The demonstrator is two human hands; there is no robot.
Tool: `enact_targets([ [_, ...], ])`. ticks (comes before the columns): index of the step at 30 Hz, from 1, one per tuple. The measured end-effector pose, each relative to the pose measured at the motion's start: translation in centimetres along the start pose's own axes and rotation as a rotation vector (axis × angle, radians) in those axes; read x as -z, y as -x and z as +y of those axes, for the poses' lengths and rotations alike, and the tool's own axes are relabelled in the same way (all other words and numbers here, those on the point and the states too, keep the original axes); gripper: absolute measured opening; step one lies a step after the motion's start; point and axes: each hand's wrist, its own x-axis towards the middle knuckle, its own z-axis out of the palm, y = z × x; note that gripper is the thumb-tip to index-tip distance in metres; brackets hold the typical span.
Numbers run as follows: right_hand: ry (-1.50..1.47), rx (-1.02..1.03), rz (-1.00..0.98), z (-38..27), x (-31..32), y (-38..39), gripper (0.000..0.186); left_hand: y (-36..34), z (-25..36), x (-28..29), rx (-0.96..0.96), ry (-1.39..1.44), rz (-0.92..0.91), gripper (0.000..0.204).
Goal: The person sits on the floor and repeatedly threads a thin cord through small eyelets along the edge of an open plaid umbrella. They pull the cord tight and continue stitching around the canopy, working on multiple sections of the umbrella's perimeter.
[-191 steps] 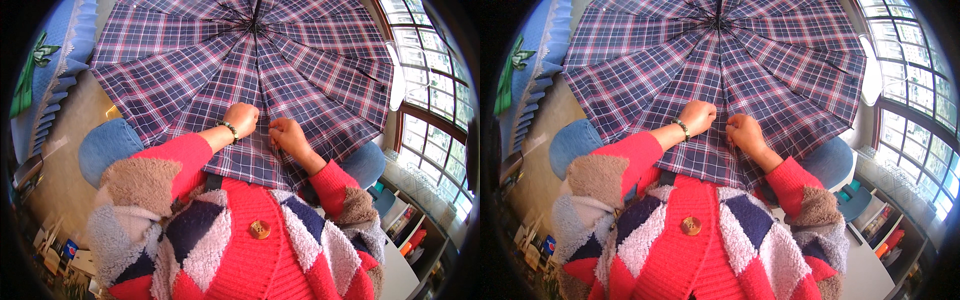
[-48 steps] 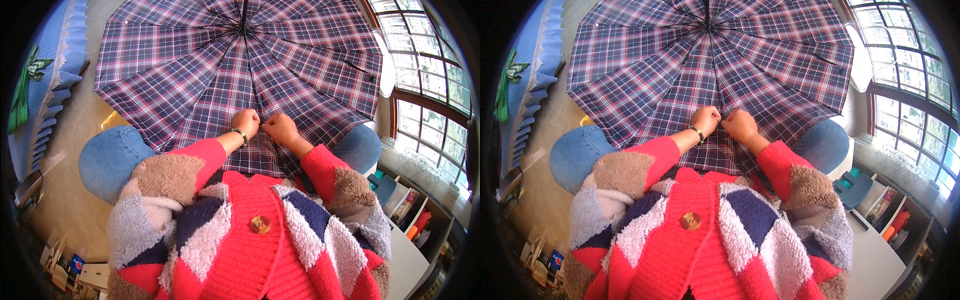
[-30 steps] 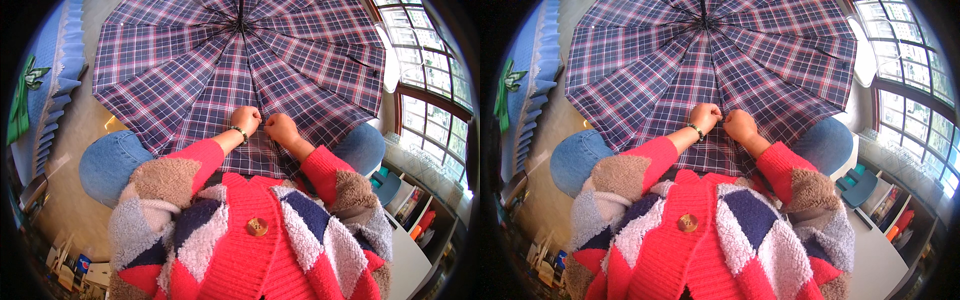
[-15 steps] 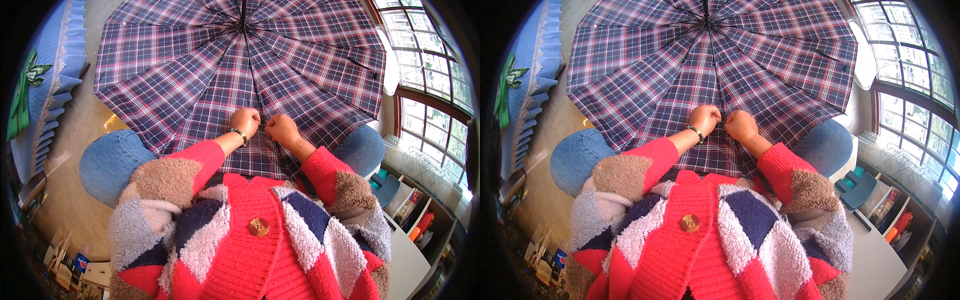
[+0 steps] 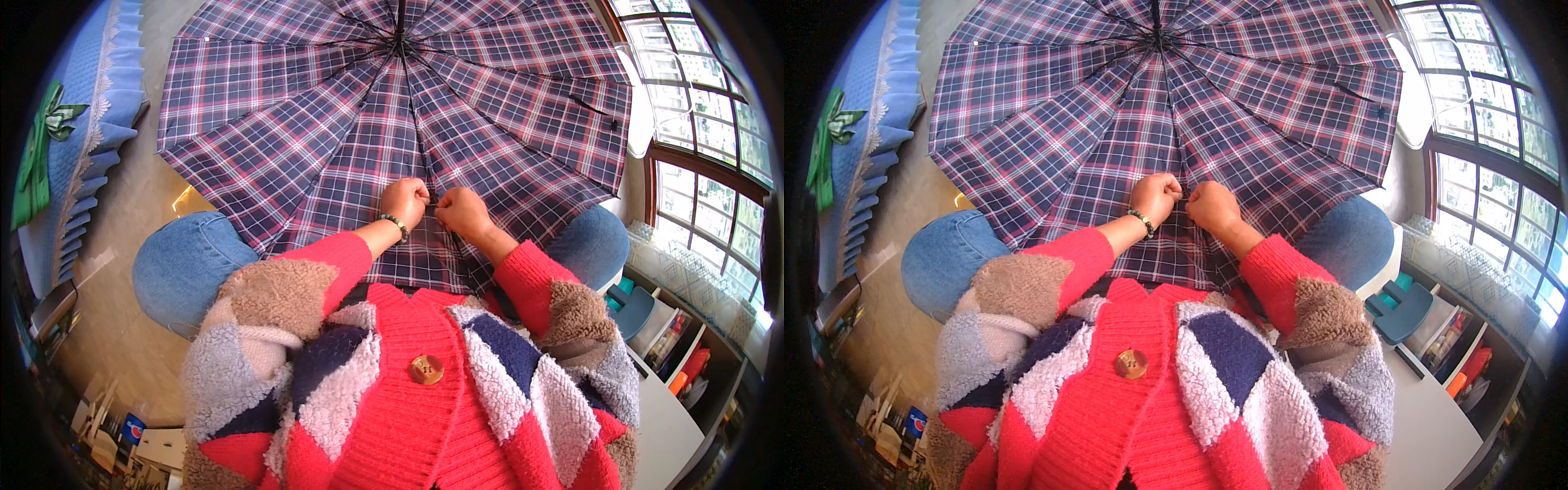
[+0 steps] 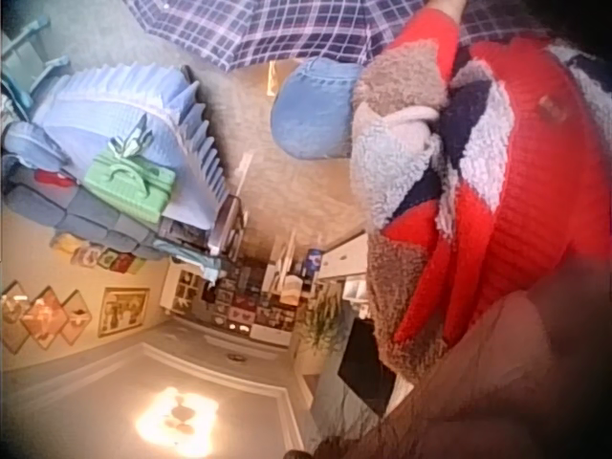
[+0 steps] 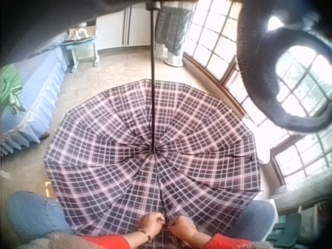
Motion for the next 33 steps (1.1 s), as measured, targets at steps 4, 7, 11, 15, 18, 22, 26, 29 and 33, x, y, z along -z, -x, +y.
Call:
enact_targets([
  [4,-0.002,-0.019,-0.021,0.11,0.06,-0.04,0.018,0.06,0.15,0.11,0.006,-0.002,-0.011,0.009],
  [7,-0.019,-0.012,-0.013,0.26,-0.12,-0.26,0.018,-0.03,0.19,0.30,-0.008,-0.039,-0.017,0.009],
  [11,0.009,0.010,-0.001,0.44,-0.10,-0.23,0.017,0.02,0.28,0.59,-0.002,-0.079,-0.053,0.008],
  [15,0.021,0.006,-0.021,0.30,0.09,-0.16,0.016,-0.08,0.37,0.62,0.023,-0.116,-0.061,0.007],
  [18,0.025,0.004,-0.011,0.17,0.11,-0.12,0.017,-0.19,0.43,0.57,0.030,-0.130,-0.068,0.005],
  [22,0.027,-0.007,-0.027,0.15,0.15,-0.14,0.018,-0.30,0.65,0.44,0.074,-0.148,-0.080,0.003],
  [26,0.034,0.003,-0.025,0.14,0.08,-0.29,0.018,-0.36,0.71,0.45,0.084,-0.119,-0.077,0.002],
  [29,0.030,0.003,-0.030,0.15,0.12,-0.28,0.017,-0.34,0.76,0.41,0.092,-0.103,-0.066,0.003],
  [33,0.028,0.015,-0.024,0.25,0.03,-0.28,0.017,-0.31,0.53,0.18,0.086,-0.086,-0.052,0.004],
])
